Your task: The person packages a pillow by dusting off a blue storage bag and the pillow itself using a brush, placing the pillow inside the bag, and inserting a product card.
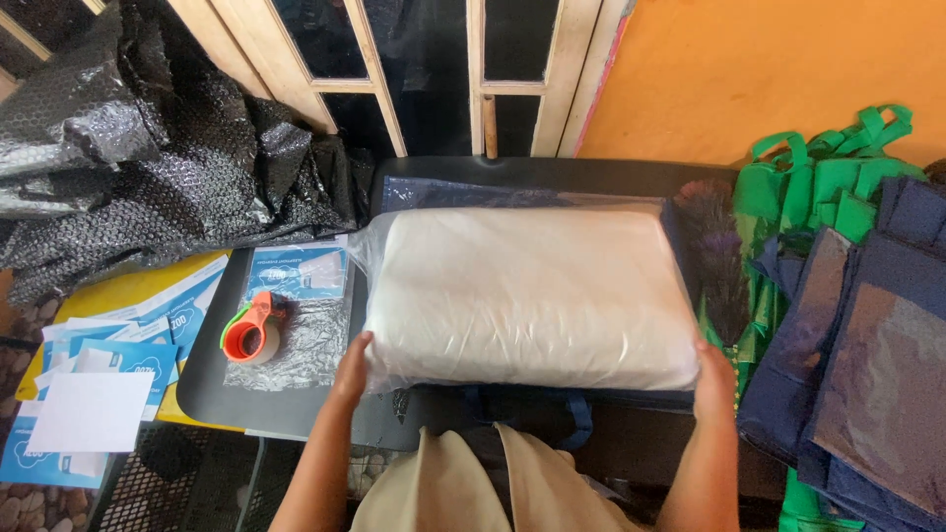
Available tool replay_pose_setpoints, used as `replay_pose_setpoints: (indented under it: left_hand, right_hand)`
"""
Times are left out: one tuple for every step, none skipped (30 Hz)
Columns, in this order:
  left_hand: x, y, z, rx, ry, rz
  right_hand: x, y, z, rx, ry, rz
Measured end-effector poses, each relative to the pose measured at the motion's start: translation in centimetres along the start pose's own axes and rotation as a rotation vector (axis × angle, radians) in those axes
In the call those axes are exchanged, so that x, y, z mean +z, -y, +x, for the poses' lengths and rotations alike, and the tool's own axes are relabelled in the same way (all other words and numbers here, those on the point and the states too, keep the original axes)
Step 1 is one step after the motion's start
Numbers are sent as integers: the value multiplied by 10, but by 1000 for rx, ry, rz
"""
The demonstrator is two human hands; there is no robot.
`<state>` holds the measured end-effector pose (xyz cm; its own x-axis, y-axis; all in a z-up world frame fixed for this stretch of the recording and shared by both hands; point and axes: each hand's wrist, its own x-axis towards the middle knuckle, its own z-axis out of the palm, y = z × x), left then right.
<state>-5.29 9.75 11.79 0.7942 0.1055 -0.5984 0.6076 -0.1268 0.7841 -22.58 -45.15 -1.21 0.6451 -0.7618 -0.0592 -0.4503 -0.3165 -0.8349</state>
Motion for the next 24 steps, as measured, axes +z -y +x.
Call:
replay_pose_setpoints:
  left_hand:
    - [-2,-41,-50,64,61,-47]
    - [-7,-74,-108,131,119,-96]
    - [-24,-54,-81,134,123,-94]
    - [-42,-32,-55,274,196,-232]
    - [-59,-10,-29,414,268,-370]
    - [-59,-12,-20,412,271,-370]
    - [-58,-14,-11,447,269,-425]
    - [-57,-17,-2,482,271,-481]
    - [-54,-22,8,481,276,-481]
    - [-50,-26,18,535,274,-567]
    - [-47,-31,28,589,272,-653]
    - [-45,-21,57,588,274,-652]
    - [-43,-10,85,696,223,-512]
    - [-42,0,115,801,172,-367]
    - [-30,-29,91,800,174,-364]
    - [-17,-59,68,664,90,-79]
    - [-4,-89,44,521,3,201]
    - [2,-63,82,523,3,202]
    - [8,-38,120,427,9,330]
    - [14,-11,158,327,14,455]
    - [21,6,180,327,13,456]
    - [28,22,202,286,10,501]
    - [36,37,224,245,6,545]
    - [40,33,229,247,5,546]
  right_hand:
    - [-7,-7,2,56,-93,299]
    - [-15,-14,6,111,-184,600]
    - [-22,45,-5,110,-188,603]
    - [-35,105,-29,70,-198,901]
    - [-55,163,-64,26,-205,1202]
    - [-56,150,-50,27,-208,1200]
    - [-57,136,-36,-132,-82,1193]
    - [-59,123,-22,-293,39,1178]
    - [-52,111,-14,-294,34,1176]
    - [-45,100,-5,-301,70,1155]
    - [-38,89,5,-307,105,1134]
    - [-30,92,9,-307,102,1134]
    - [-21,96,14,-312,129,975]
    - [-11,99,18,-314,155,817]
    - [0,99,21,-312,152,818]
    - [12,100,26,-165,163,707]
    - [23,101,30,-20,172,594]
    - [39,87,40,-21,170,596]
    - [56,72,49,13,191,494]
    - [73,57,58,47,211,390]
    - [81,52,59,47,211,391]
    - [90,46,60,86,207,205]
    - [100,42,62,124,201,19]
    - [106,38,74,123,200,21]
